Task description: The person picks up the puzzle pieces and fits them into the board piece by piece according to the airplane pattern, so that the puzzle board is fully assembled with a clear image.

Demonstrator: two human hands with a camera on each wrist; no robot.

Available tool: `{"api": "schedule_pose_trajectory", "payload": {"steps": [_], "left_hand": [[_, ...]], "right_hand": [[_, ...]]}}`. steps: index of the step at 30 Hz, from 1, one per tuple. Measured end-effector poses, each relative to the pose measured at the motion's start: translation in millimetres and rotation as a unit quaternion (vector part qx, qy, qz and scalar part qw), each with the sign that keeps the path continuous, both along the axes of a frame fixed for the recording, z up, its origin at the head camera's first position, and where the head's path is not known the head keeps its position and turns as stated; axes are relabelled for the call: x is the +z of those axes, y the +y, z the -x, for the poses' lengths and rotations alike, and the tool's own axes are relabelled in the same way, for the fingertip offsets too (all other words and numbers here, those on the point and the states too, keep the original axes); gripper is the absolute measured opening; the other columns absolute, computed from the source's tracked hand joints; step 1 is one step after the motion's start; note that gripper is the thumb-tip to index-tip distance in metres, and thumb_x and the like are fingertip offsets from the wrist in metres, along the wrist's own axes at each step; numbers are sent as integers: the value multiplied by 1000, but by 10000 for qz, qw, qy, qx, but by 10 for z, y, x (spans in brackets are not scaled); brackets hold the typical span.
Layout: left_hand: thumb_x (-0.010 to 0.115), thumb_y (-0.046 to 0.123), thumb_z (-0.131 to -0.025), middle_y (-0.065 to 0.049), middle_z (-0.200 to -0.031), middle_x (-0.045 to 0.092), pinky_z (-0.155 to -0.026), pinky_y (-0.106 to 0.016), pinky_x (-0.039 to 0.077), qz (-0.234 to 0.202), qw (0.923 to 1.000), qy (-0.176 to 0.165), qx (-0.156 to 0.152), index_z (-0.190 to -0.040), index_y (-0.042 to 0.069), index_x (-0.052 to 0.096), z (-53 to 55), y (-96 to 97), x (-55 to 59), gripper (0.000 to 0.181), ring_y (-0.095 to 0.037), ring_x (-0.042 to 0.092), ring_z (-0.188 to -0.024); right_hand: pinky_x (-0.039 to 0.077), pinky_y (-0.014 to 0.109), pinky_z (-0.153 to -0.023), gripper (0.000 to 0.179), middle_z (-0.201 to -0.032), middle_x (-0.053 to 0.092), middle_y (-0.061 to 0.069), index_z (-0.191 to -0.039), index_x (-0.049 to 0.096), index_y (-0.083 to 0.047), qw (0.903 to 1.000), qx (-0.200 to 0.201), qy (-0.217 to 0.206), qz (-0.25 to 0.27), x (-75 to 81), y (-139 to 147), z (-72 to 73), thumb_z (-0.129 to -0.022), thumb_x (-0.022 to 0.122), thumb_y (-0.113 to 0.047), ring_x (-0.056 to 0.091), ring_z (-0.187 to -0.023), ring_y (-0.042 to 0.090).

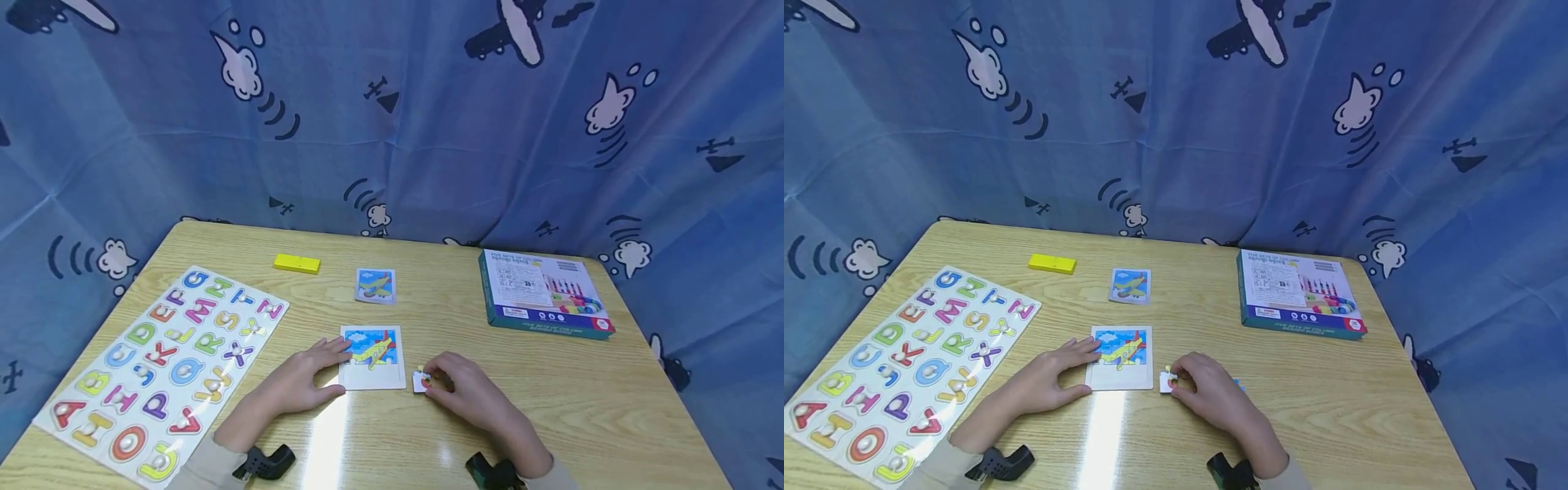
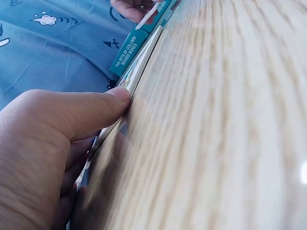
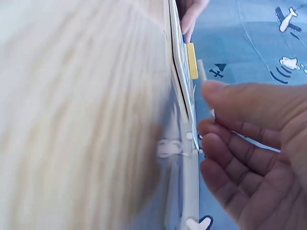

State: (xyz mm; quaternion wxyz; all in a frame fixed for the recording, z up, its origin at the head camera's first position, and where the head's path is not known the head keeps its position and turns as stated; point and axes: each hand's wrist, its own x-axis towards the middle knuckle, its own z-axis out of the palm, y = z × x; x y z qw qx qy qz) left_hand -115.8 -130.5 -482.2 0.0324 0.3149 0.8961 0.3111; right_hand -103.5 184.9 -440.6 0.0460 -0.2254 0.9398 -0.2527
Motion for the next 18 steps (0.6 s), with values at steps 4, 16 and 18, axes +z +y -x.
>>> {"api": "schedule_pose_trajectory", "payload": {"steps": [4,16,18], "left_hand": [[64,44,-87,-3,-146,45,-116,-43,31,-14,10000,-28,-15,-133,9,56,3,2,13,59,-26,37,-138],[67,43,-85,-2,-146,46,-115,-43,32,-35,9999,-113,52,-132,11,57,3,-3,22,58,-27,37,-138],[66,44,-86,-2,-146,46,-115,-43,33,-16,9999,-105,54,-132,12,57,3,-4,24,58,-27,37,-138]], "right_hand": [[54,32,-84,16,-97,64,-8,-100,66,-16,9994,266,206,16,25,-106,25,-85,71,-21,59,-93,9],[54,27,-81,20,-103,64,-4,-104,67,-15,9953,944,223,-31,49,-564,123,-89,66,-28,56,-93,9],[54,29,-85,21,-104,65,-3,-105,67,-14,9937,1092,251,-16,37,-630,144,-89,66,-27,58,-96,10]]}}
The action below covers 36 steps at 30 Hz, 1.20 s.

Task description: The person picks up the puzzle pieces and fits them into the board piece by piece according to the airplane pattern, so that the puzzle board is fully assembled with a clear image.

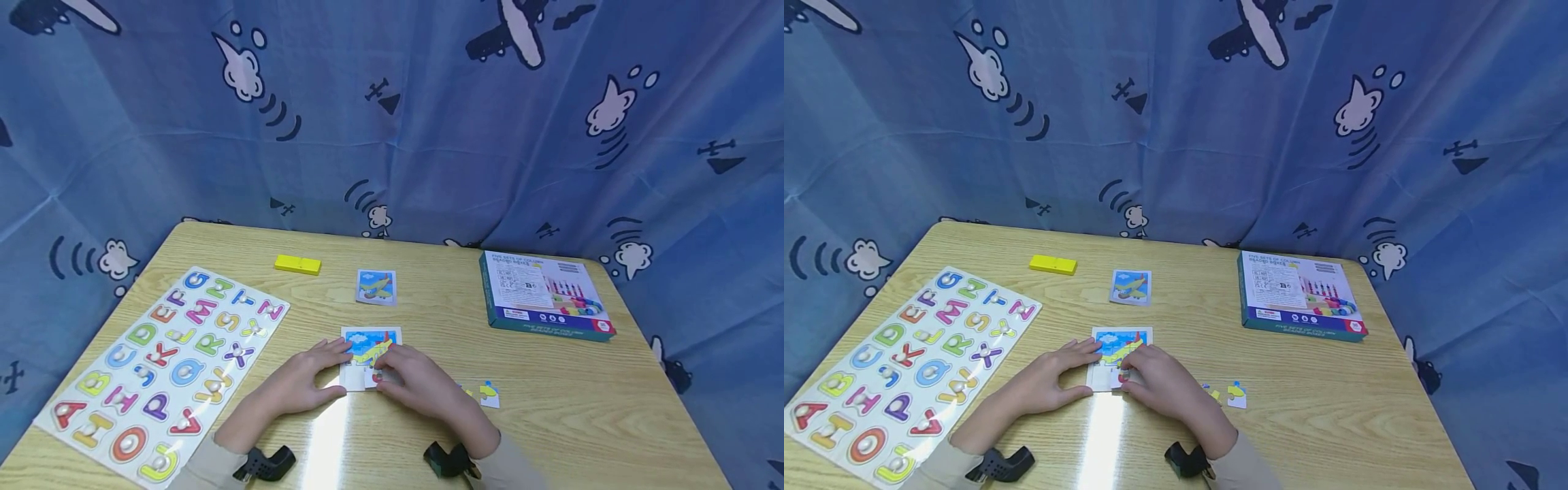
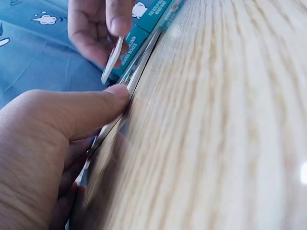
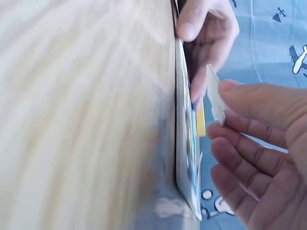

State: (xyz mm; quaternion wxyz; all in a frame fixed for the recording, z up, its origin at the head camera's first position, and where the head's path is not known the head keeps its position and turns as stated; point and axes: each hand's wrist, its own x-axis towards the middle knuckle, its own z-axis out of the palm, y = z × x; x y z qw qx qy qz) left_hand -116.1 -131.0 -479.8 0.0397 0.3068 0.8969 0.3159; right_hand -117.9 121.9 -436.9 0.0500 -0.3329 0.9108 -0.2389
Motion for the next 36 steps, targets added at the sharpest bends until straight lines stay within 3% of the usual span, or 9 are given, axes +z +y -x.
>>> {"api": "schedule_pose_trajectory", "payload": {"steps": [10,19,36], "left_hand": [[65,46,-86,-1,-146,45,-115,-44,32,-24,10000,-18,13,-133,12,56,3,3,-9,59,-27,36,-138],[65,45,-86,-2,-146,44,-115,-44,32,-20,10000,-22,21,-134,11,56,4,4,-3,59,-25,37,-138],[65,45,-86,-1,-147,44,-115,-43,31,23,9999,-103,73,-134,12,55,5,6,0,59,-25,36,-138]], "right_hand": [[45,37,-105,22,-107,65,-1,-107,67,-12,9993,292,164,-161,-75,-230,98,-90,65,-26,59,-108,14],[53,29,-90,22,-105,65,-2,-106,68,-13,9986,373,307,-225,-122,-286,124,-89,65,-27,60,-98,11],[53,28,-90,21,-104,64,-2,-104,68,-14,9955,370,726,-480,-144,-319,101,-89,66,-28,60,-99,13]]}}
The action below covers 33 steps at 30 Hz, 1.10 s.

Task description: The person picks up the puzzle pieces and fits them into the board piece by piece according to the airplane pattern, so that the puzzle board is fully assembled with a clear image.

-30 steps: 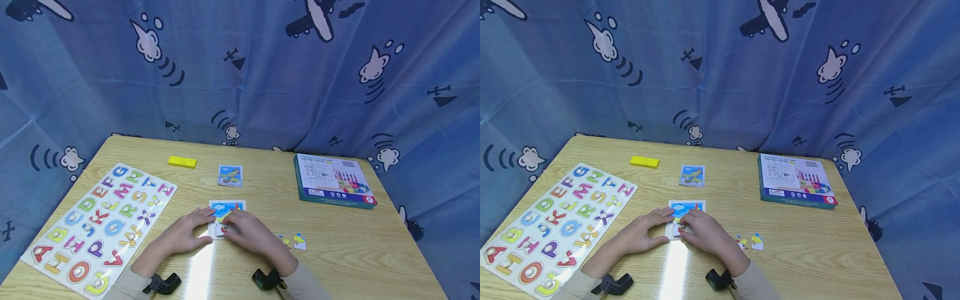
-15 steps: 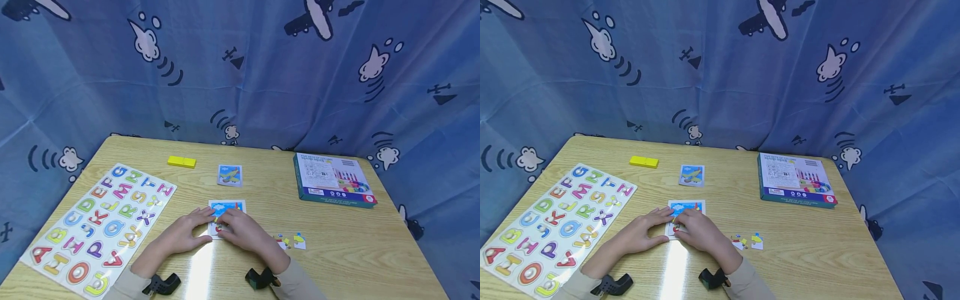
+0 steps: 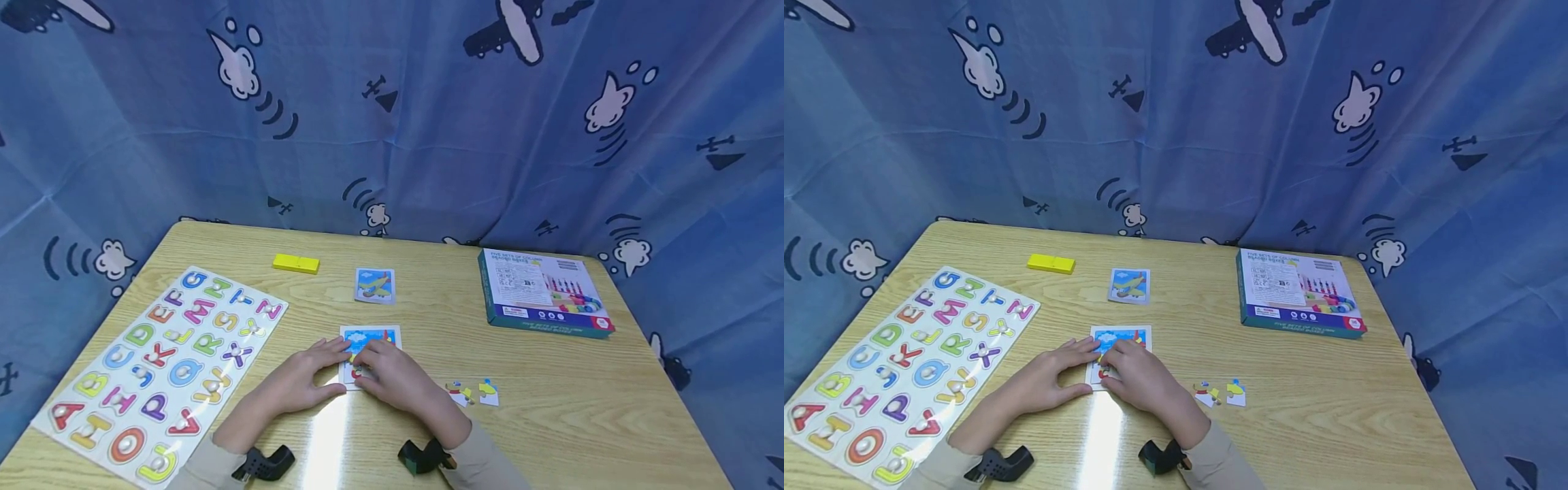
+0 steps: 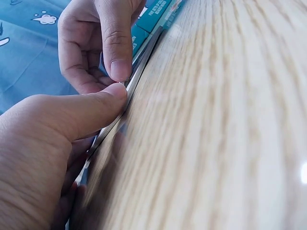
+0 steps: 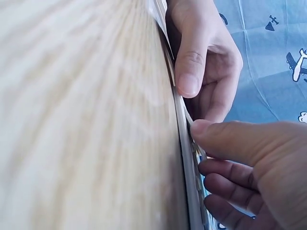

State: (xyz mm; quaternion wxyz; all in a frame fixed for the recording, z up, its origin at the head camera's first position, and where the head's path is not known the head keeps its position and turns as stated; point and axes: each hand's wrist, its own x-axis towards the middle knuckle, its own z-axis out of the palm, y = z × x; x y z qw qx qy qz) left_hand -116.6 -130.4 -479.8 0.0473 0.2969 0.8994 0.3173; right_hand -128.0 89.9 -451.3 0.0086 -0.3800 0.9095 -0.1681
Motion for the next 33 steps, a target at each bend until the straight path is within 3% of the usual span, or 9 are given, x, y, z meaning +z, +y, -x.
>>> {"api": "schedule_pose_trajectory", "payload": {"steps": [11,21,26,30,33], "left_hand": [[64,44,-87,-1,-147,43,-116,-42,31,87,9999,36,-34,-134,12,55,1,1,3,58,-24,36,-139],[67,39,-86,-3,-139,53,-115,-40,33,-81,9972,669,-316,-121,12,67,8,2,-23,44,-23,45,-132],[66,39,-87,-4,-139,53,-114,-41,33,-12,9962,777,-384,-119,11,67,9,-4,-12,43,-23,46,-132],[65,38,-88,-5,-138,53,-114,-43,34,7,9960,790,-409,-119,10,67,9,-2,-10,42,-23,46,-132],[65,38,-88,-5,-138,54,-114,-43,34,-4,9960,791,-405,-118,10,67,9,3,-14,41,-23,47,-131]], "right_hand": [[54,27,-89,18,-101,63,-2,-100,70,-14,9999,-73,90,-31,-8,-14,-11,-89,66,-27,60,-97,12],[53,26,-84,17,-100,61,-2,-101,69,-14,10000,-69,59,23,-17,-9,-18,-89,66,-25,58,-93,11],[53,25,-85,18,-101,61,-2,-102,69,-13,10000,10,-51,44,-17,-9,-1,-90,65,-25,58,-93,11],[52,29,-93,21,-104,62,-1,-105,69,-12,9996,29,-274,65,28,36,10,-91,64,-26,59,-99,12],[48,37,-102,25,-110,64,1,-110,68,-11,9984,-132,-552,69,90,114,11,-90,65,-26,57,-114,18]]}}
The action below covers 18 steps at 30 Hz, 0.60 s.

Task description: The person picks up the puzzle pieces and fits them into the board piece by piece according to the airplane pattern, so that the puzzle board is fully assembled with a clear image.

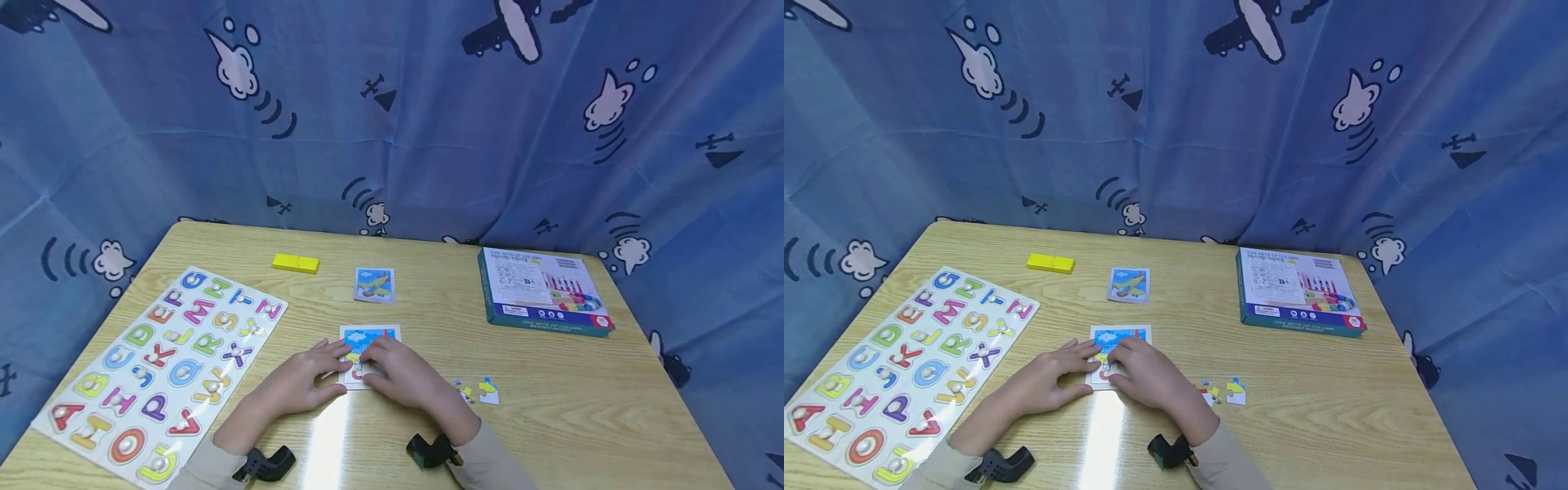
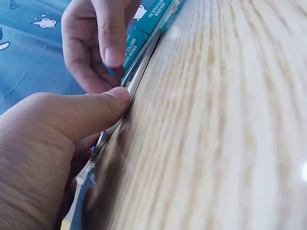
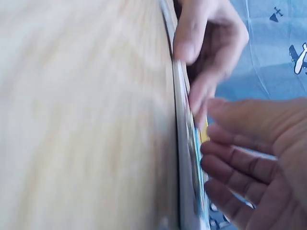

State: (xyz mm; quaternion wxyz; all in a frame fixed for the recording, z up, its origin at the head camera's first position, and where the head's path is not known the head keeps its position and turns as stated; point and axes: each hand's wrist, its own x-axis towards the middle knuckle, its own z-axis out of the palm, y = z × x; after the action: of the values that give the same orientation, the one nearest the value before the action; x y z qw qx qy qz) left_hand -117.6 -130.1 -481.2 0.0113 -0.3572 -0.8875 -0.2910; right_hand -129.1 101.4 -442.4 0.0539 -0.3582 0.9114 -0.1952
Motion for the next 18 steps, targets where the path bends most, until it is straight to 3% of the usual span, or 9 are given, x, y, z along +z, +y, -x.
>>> {"api": "schedule_pose_trajectory", "payload": {"steps": [2,7,14,18], "left_hand": [[66,38,-87,-5,-138,54,-114,-42,34,-25,10000,-22,13,-118,11,68,-1,3,1,41,-23,47,-131],[67,38,-86,-4,-138,54,-113,-42,35,-75,9997,-196,96,-118,12,68,-6,5,-3,41,-25,46,-131],[68,38,-86,-2,-140,52,-112,-42,36,-116,9988,-453,157,-119,13,67,-9,1,-18,42,-25,44,-133],[69,37,-85,-2,-140,52,-113,-42,35,-126,9985,-491,187,-119,12,67,-7,-2,-24,41,-25,44,-133]], "right_hand": [[47,39,-104,27,-114,63,2,-112,66,-11,9996,-171,-210,-1,34,71,-5,-89,66,-25,55,-120,22],[51,37,-96,32,-116,63,3,-116,64,-10,9966,-570,-581,92,88,300,-45,-87,69,-24,58,-110,17],[51,40,-96,35,-114,62,0,-117,63,-10,9893,-1141,-840,335,130,699,-153,-85,70,-20,58,-111,17],[52,40,-94,36,-113,63,-2,-118,63,-11,9856,-1445,-854,194,152,888,-217,-85,71,-22,60,-108,17]]}}
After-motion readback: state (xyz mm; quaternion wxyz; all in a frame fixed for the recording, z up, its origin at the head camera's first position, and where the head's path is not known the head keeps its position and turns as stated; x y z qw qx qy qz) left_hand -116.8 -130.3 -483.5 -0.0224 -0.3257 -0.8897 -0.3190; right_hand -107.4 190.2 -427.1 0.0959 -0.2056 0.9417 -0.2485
